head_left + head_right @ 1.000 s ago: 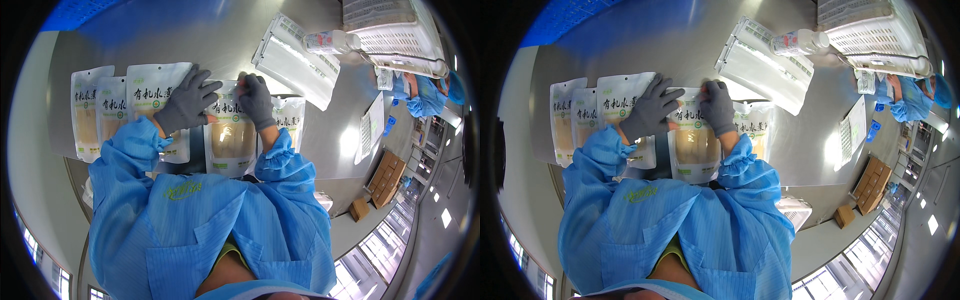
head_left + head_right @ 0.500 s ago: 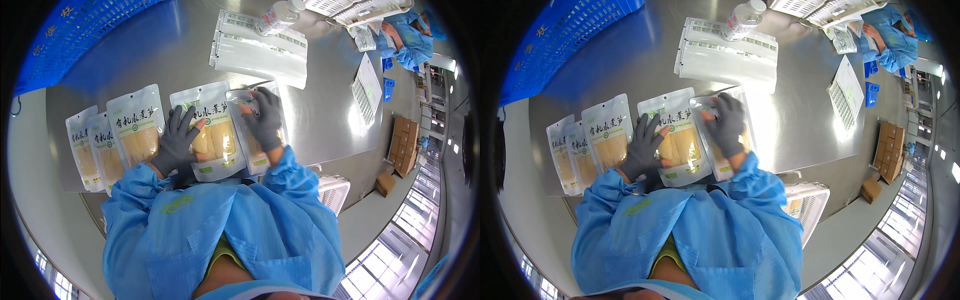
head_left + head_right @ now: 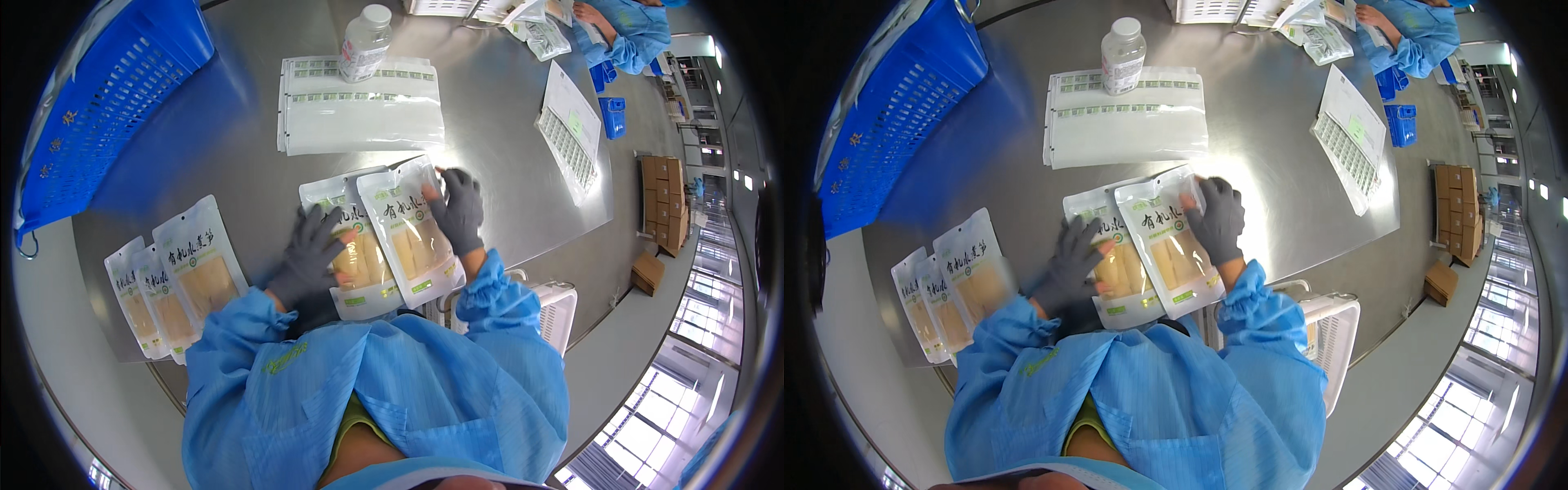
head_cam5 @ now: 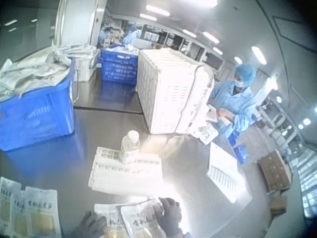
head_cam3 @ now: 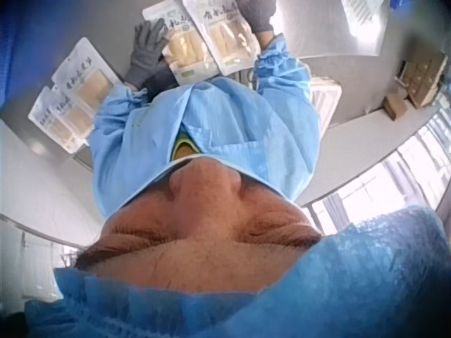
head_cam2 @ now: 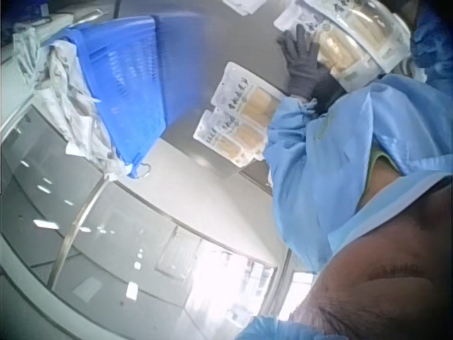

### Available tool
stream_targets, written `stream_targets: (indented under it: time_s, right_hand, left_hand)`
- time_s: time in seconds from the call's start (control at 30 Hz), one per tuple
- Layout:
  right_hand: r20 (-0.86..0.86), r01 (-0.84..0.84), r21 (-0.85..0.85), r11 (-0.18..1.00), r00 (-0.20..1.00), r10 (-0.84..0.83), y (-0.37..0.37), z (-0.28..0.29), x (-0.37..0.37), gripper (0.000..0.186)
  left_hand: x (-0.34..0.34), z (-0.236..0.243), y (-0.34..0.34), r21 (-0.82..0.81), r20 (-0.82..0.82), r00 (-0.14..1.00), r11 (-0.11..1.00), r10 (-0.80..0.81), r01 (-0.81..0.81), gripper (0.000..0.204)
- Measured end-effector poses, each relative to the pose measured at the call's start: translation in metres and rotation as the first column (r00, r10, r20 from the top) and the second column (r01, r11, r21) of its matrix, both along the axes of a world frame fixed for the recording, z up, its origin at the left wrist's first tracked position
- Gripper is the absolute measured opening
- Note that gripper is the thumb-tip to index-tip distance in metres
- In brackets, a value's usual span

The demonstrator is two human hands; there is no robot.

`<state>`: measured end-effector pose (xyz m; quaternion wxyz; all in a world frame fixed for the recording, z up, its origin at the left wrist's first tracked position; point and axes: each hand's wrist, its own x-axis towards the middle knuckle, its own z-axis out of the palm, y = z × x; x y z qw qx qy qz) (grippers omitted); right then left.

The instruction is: The person takes food pouches from a blue crate, arranges them on a metal surface, peels labels from a sheet, and sticks one onto each pouch before moving the finished items to a white basket.

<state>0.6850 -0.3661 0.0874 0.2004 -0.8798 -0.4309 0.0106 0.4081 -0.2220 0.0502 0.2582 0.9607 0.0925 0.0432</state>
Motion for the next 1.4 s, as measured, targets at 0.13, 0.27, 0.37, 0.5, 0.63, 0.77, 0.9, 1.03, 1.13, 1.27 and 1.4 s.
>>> stream_targets:
  time_s: [0.13,0.27,0.37,0.5,0.63,0.77,0.9,1.03,1.13,1.27,1.4]
  right_hand:
    - [0.239,-0.122,0.160,0.980,0.968,0.081,0.077,-0.022,0.055,0.035]
    - [0.348,-0.073,-0.018,0.997,0.934,0.074,0.122,-0.042,0.075,0.034]
    - [0.333,-0.131,-0.127,0.983,0.928,0.167,0.129,-0.042,0.070,0.033]
    - [0.291,-0.186,-0.077,0.979,0.936,0.201,0.121,-0.048,0.062,0.034]
    - [0.031,-0.167,0.201,0.965,0.986,0.164,0.115,-0.018,0.022,0.023]
    - [-0.676,-0.112,0.337,0.935,0.662,0.322,0.128,-0.003,-0.042,0.014]
    - [-0.838,-0.223,0.365,0.904,0.345,0.423,0.151,0.012,-0.124,0.013]
    - [-0.912,-0.255,0.269,0.929,0.243,0.331,0.182,-0.007,-0.184,0.013]
    - [-0.711,-0.502,0.144,0.853,0.546,0.442,0.199,-0.020,-0.200,0.016]
    - [-0.584,-0.543,-0.018,0.840,0.687,0.431,0.203,-0.025,-0.209,0.020]
    - [-0.572,-0.548,-0.074,0.833,0.708,0.415,0.202,-0.024,-0.211,0.020]
  left_hand:
    - [-0.071,0.007,0.044,0.123,0.026,0.960,0.953,0.277,-0.278,0.076]
    - [-0.186,-0.007,0.093,0.559,-0.072,0.856,0.732,0.512,-0.390,0.077]
    - [-0.212,-0.009,0.077,0.399,-0.036,0.815,0.756,0.579,-0.520,0.083]
    - [-0.178,-0.004,0.050,0.165,0.110,0.810,0.793,0.576,-0.586,0.073]
    - [-0.117,0.011,0.017,-0.044,0.126,0.794,0.802,0.595,-0.595,0.067]
    - [-0.091,0.014,-0.005,-0.109,0.001,0.763,0.758,0.647,-0.643,0.066]
    - [-0.111,0.023,0.048,-0.214,-0.041,0.845,0.822,0.533,-0.528,0.068]
    - [-0.133,0.021,0.101,0.012,-0.078,0.953,0.956,0.294,-0.294,0.071]
    - [-0.144,0.002,0.109,-0.018,-0.024,0.963,0.963,0.267,-0.267,0.071]
    - [-0.150,-0.010,0.107,-0.070,0.018,0.956,0.954,0.294,-0.293,0.071]
    - [-0.152,-0.014,0.105,-0.075,0.026,0.950,0.948,0.311,-0.308,0.071]
